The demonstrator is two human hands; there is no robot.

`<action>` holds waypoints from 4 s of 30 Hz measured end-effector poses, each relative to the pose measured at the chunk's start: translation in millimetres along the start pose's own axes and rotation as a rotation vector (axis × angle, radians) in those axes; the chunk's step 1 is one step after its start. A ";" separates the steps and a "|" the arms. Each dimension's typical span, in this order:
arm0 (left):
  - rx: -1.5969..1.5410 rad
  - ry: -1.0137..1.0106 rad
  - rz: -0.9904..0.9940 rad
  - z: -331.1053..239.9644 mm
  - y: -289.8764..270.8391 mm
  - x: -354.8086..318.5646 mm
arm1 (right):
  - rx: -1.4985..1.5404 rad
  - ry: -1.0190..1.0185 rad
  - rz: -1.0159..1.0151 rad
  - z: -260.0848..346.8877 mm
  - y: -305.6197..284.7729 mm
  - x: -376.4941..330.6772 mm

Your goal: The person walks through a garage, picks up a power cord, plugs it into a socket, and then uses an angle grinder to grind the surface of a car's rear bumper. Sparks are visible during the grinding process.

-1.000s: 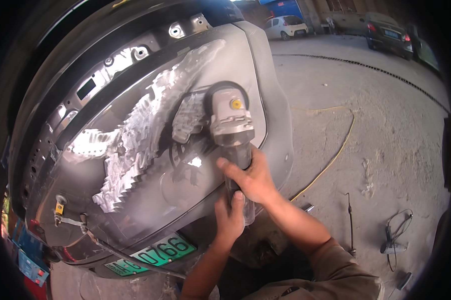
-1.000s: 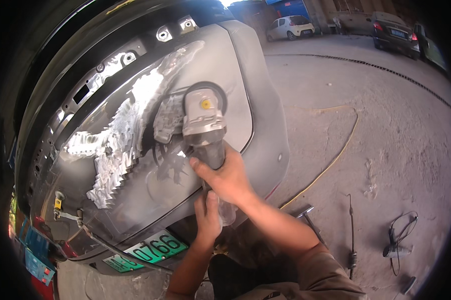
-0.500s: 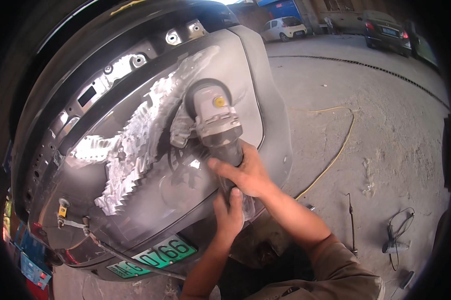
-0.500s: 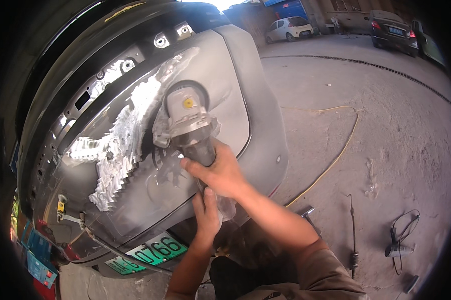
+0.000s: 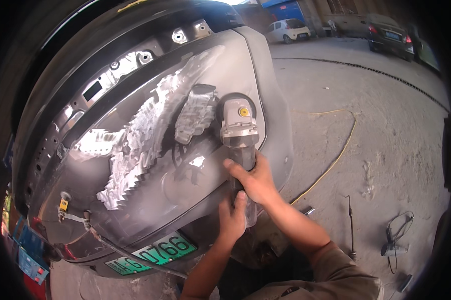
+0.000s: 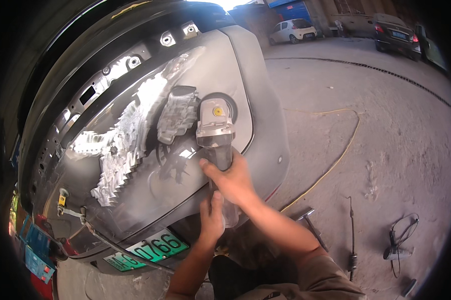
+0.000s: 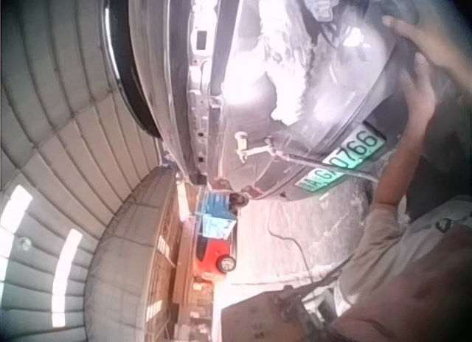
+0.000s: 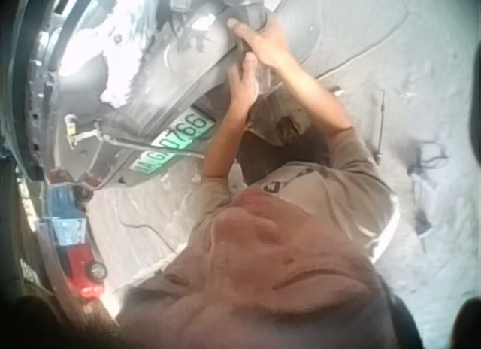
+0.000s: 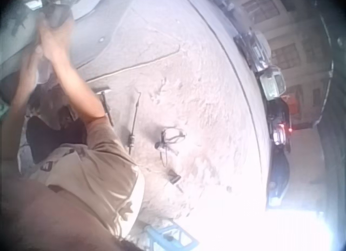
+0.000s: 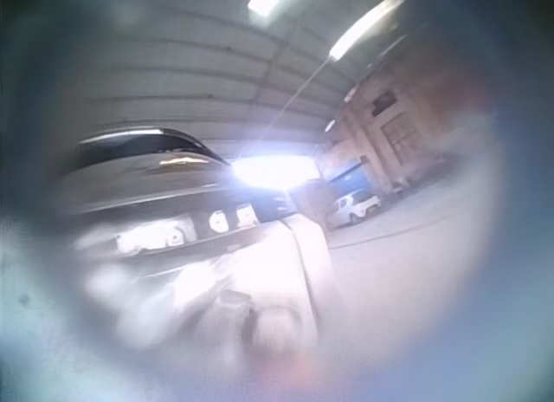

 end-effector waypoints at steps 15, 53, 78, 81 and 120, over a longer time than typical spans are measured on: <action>-0.119 0.079 -0.126 6.5 -18.0 -50.8 | -0.171 -0.012 0.237 -16.1 42.1 -29.7; -0.205 0.034 -0.217 3.5 -26.4 -83.5 | -0.146 0.081 0.306 -34.4 64.9 -51.5; -0.193 0.142 -0.142 -14.2 -3.8 -39.6 | -0.077 0.054 0.165 -30.0 25.6 -24.6; -0.156 0.076 -0.074 -2.7 -2.6 -37.7 | -0.099 0.034 0.078 -27.6 17.1 -26.8; -0.079 0.076 0.003 -16.3 18.0 0.9 | -0.029 0.037 0.047 -6.1 -8.6 1.1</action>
Point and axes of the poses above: each hand's wrist, its own x-axis towards the middle knuckle, its own y-axis out of the palm, z = x × y, the point moved 10 cm from there along x, towards the middle knuckle, and after that the axes turned 2 degrees about y, right-handed, at the moved point
